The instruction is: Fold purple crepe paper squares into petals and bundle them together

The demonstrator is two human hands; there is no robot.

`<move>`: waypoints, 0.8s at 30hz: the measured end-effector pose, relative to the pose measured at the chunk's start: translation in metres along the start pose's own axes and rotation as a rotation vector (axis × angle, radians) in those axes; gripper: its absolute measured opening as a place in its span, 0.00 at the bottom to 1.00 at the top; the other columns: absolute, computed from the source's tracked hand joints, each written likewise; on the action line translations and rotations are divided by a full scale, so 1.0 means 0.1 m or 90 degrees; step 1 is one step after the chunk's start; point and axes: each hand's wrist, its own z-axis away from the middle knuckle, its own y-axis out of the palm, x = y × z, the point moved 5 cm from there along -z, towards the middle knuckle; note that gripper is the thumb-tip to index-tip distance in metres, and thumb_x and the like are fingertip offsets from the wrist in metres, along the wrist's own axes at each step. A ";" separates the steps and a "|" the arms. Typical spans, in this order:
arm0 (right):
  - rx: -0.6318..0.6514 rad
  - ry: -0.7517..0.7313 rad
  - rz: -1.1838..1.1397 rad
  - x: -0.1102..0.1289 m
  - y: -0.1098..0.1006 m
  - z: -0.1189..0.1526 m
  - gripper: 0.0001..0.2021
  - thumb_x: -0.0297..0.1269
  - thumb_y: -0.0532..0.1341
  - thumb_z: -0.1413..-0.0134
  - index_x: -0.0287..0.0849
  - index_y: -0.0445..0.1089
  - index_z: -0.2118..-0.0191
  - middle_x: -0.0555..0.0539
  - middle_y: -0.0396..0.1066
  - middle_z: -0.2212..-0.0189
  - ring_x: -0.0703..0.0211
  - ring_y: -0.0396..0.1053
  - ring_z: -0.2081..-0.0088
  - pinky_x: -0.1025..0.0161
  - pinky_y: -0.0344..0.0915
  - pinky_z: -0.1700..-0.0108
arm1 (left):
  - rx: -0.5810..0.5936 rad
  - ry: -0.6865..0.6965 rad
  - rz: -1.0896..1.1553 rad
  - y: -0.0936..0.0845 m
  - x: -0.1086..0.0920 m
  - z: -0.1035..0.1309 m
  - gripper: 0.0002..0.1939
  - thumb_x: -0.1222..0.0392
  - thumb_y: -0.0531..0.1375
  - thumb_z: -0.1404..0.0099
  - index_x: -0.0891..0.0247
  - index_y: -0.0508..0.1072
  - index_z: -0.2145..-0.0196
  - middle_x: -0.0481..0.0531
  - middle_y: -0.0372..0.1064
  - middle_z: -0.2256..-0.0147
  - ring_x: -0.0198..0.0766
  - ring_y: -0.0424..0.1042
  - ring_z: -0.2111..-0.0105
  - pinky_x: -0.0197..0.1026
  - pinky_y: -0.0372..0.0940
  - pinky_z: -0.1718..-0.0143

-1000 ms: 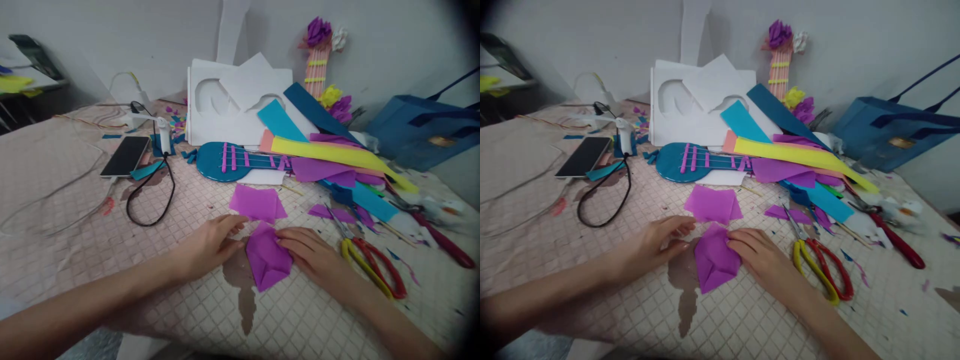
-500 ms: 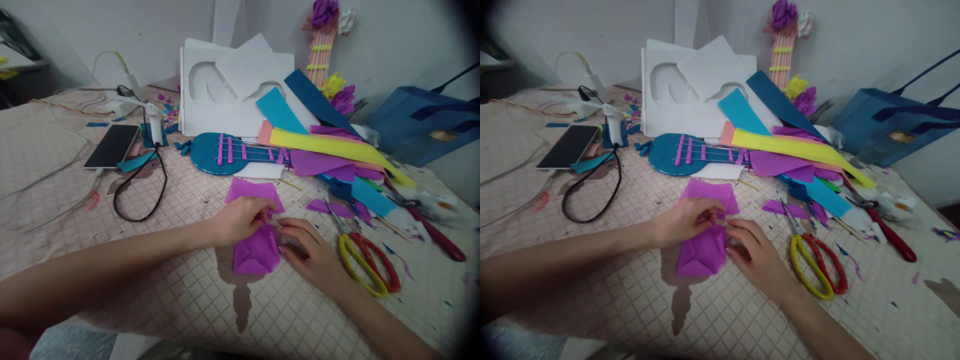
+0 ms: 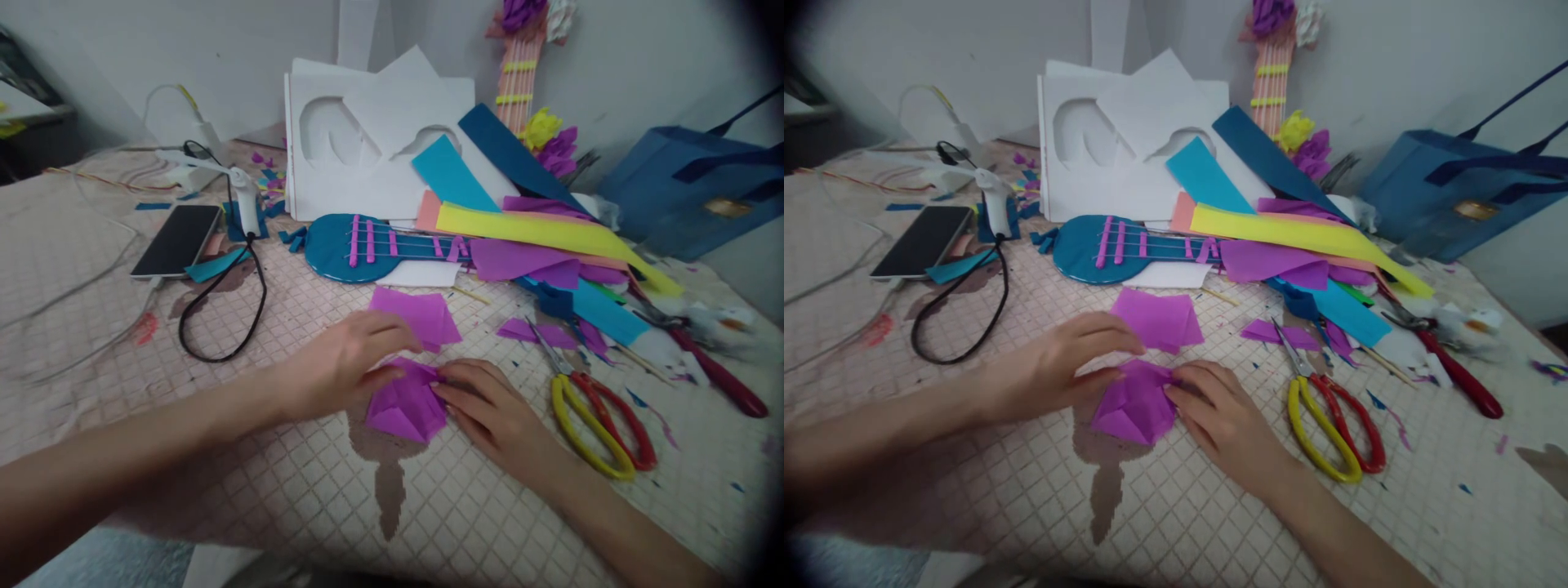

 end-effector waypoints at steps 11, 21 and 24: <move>0.017 -0.167 0.072 0.11 -0.15 -0.06 0.11 0.23 0.54 0.40 0.34 0.69 0.55 0.40 0.73 0.58 0.53 0.66 0.51 0.52 0.68 0.52 | 0.133 0.085 -0.252 0.36 -0.41 0.39 0.11 0.67 0.48 0.29 0.65 0.70 0.58 0.52 0.68 0.63 0.40 0.63 0.62 0.50 0.57 0.53; -0.005 -0.153 0.059 0.16 -0.07 -0.10 0.09 0.21 0.57 0.44 0.33 0.71 0.60 0.41 0.73 0.61 0.53 0.68 0.55 0.54 0.68 0.53 | 0.083 0.111 -0.286 0.24 -0.29 0.41 0.15 0.68 0.44 0.28 0.66 0.70 0.60 0.52 0.70 0.63 0.40 0.65 0.60 0.52 0.55 0.48; 0.007 -0.125 0.033 0.20 -0.06 -0.08 0.09 0.21 0.57 0.45 0.33 0.70 0.59 0.41 0.73 0.61 0.53 0.67 0.55 0.54 0.68 0.53 | 0.073 0.092 -0.288 0.19 -0.27 0.46 0.17 0.68 0.42 0.28 0.67 0.69 0.55 0.53 0.69 0.61 0.40 0.65 0.59 0.51 0.56 0.49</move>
